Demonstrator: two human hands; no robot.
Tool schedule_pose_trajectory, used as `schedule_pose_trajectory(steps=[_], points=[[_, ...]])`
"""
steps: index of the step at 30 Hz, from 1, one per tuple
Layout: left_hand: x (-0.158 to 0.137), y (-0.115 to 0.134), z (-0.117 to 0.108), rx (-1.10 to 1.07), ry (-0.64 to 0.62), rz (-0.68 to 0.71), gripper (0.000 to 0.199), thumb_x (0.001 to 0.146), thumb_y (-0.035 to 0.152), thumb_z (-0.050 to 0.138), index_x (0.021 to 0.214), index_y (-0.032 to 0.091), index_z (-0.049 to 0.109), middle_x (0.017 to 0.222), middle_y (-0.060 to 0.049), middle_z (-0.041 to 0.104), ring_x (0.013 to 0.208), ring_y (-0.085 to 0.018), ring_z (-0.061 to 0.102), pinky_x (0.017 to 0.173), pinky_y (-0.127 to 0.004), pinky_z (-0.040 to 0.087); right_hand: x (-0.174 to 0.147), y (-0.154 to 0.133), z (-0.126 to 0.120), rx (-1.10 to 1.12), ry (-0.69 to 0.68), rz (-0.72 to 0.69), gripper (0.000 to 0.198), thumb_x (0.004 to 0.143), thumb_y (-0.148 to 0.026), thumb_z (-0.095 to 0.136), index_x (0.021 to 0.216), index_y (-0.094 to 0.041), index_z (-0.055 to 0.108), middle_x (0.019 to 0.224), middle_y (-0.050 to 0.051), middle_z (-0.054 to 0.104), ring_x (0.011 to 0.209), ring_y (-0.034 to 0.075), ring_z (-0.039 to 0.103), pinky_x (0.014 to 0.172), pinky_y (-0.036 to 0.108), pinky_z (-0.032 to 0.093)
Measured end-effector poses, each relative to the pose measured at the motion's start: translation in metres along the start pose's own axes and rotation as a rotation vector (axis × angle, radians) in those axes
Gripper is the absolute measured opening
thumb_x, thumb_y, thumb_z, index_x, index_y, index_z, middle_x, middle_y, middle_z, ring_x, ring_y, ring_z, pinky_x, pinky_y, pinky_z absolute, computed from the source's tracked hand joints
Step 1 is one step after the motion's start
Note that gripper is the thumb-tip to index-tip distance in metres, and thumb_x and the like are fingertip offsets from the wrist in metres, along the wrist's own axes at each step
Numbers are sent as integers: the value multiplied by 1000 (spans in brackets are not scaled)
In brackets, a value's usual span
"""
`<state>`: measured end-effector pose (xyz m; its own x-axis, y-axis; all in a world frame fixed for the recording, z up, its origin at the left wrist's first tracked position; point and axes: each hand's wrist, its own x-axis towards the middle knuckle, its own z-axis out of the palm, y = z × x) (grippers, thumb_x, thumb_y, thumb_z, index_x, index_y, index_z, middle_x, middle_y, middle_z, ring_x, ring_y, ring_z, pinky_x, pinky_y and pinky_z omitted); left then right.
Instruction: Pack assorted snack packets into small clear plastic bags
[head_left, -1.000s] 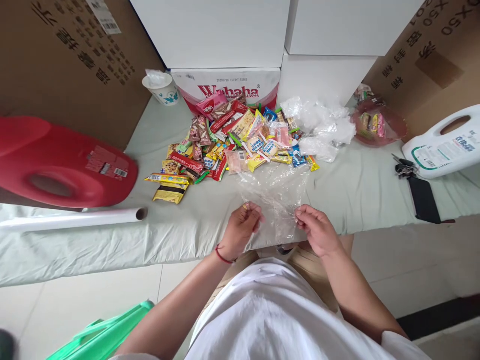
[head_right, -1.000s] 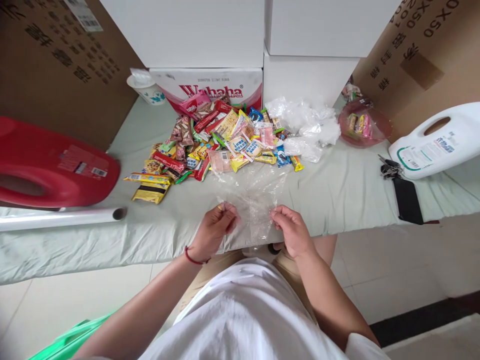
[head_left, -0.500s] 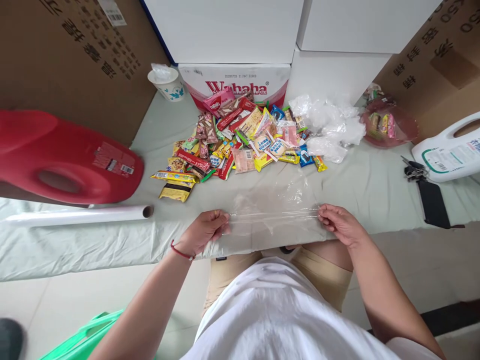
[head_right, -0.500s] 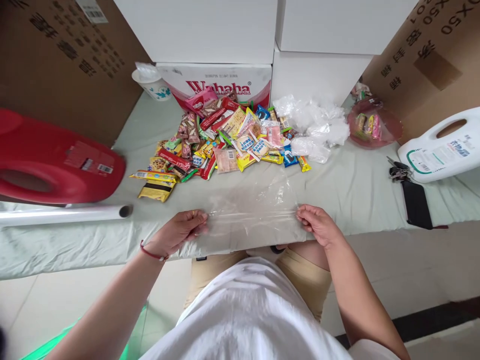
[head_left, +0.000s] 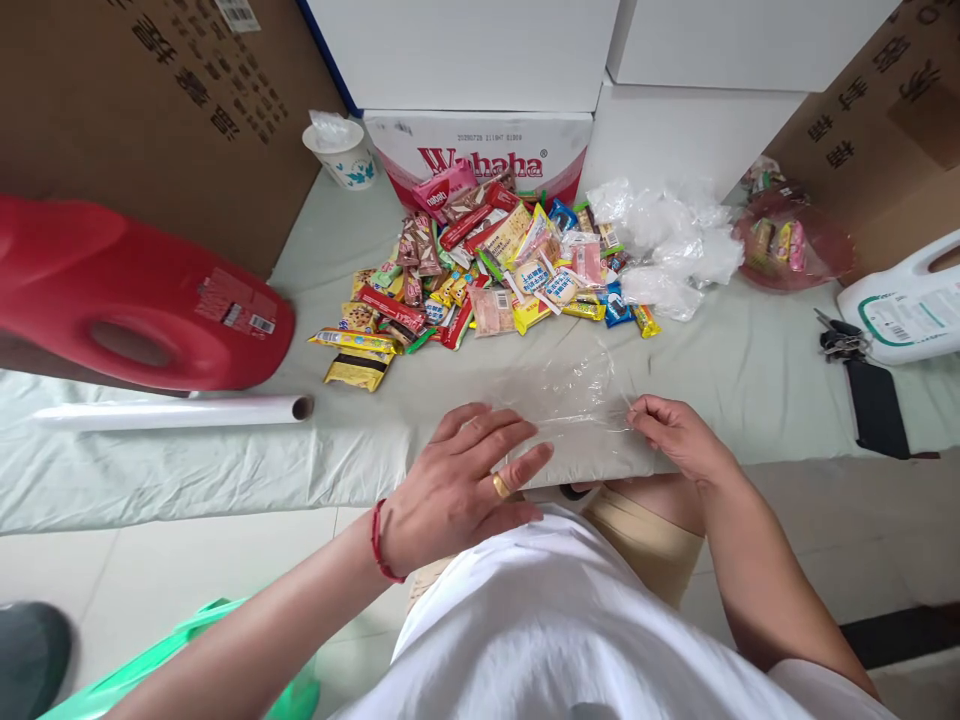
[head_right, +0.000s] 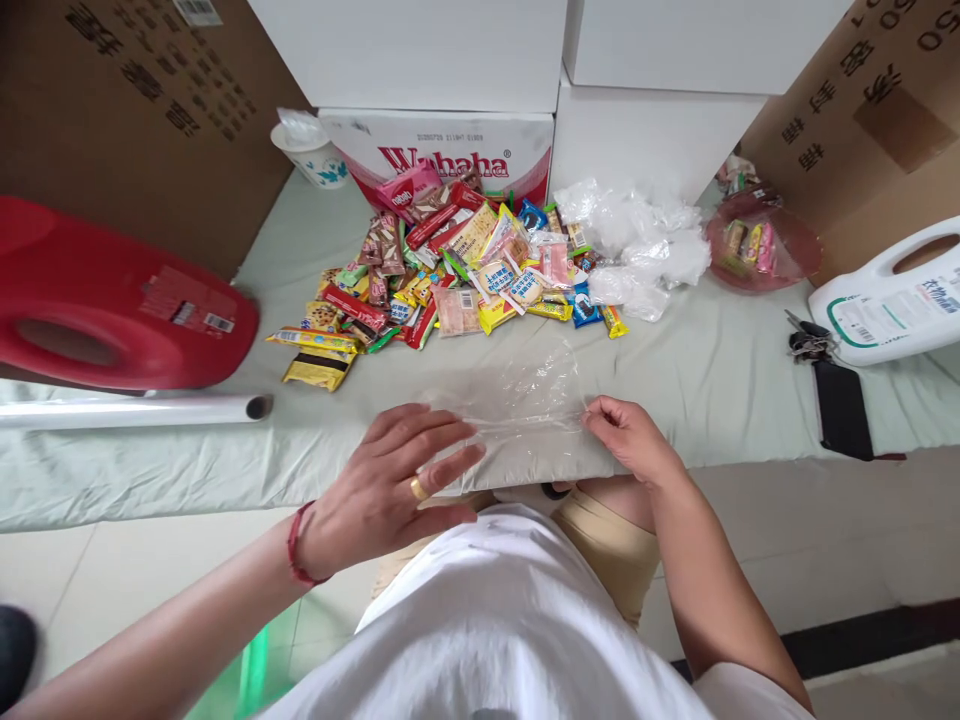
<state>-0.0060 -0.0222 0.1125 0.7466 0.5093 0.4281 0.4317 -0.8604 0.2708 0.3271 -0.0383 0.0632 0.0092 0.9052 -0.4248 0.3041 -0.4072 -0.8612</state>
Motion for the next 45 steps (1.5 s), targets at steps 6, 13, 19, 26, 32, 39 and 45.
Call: schedule_pose_trajectory(steps=[6,13,19,26,32,39,45], points=[[-47,-34,44,223,-143,23,20,98,8,54,93,22,69,95,-2,77,111,-22,70,121,-55,37,1,15,-9,-3,19,59,40,75,-58,69,71,-21,55,67,-5,42,63,12,33,57,26,27],[-50,-4,38,111,-41,35,16,96,11,58,108,20,64,119,-9,76,105,-21,69,86,-36,53,2,27,-11,-35,-19,36,42,76,-60,70,72,-20,57,67,-4,47,61,11,35,57,26,28],[24,-27,62,117,-272,51,61,96,9,46,154,27,42,153,-8,58,105,-21,67,82,-36,50,2,22,-7,-71,-81,-19,41,79,-59,68,74,-20,59,67,-4,49,61,11,36,57,25,28],[48,-65,52,249,-514,32,24,95,13,53,105,19,74,88,-8,70,88,-25,62,72,-40,42,-5,26,-17,-64,23,2,46,78,-65,68,70,-21,56,63,-5,45,59,11,32,56,26,26],[4,-36,40,311,-323,183,23,102,15,51,86,19,66,78,-5,63,82,-21,54,71,-37,36,-1,41,-17,-147,31,26,40,83,-59,64,73,-21,57,65,-4,46,59,12,35,55,26,26],[-22,-12,52,257,-211,213,21,102,11,52,86,19,63,77,-3,62,79,-18,52,75,-34,35,-16,2,-20,-679,120,-145,17,88,-36,62,78,-22,63,79,3,64,65,17,53,61,31,35],[-31,-11,60,243,-168,183,15,99,9,57,91,19,65,86,-3,71,86,-17,61,80,-33,39,-33,-40,34,-790,-73,-792,14,99,-28,61,107,-22,70,110,11,70,106,28,59,93,41,47]])
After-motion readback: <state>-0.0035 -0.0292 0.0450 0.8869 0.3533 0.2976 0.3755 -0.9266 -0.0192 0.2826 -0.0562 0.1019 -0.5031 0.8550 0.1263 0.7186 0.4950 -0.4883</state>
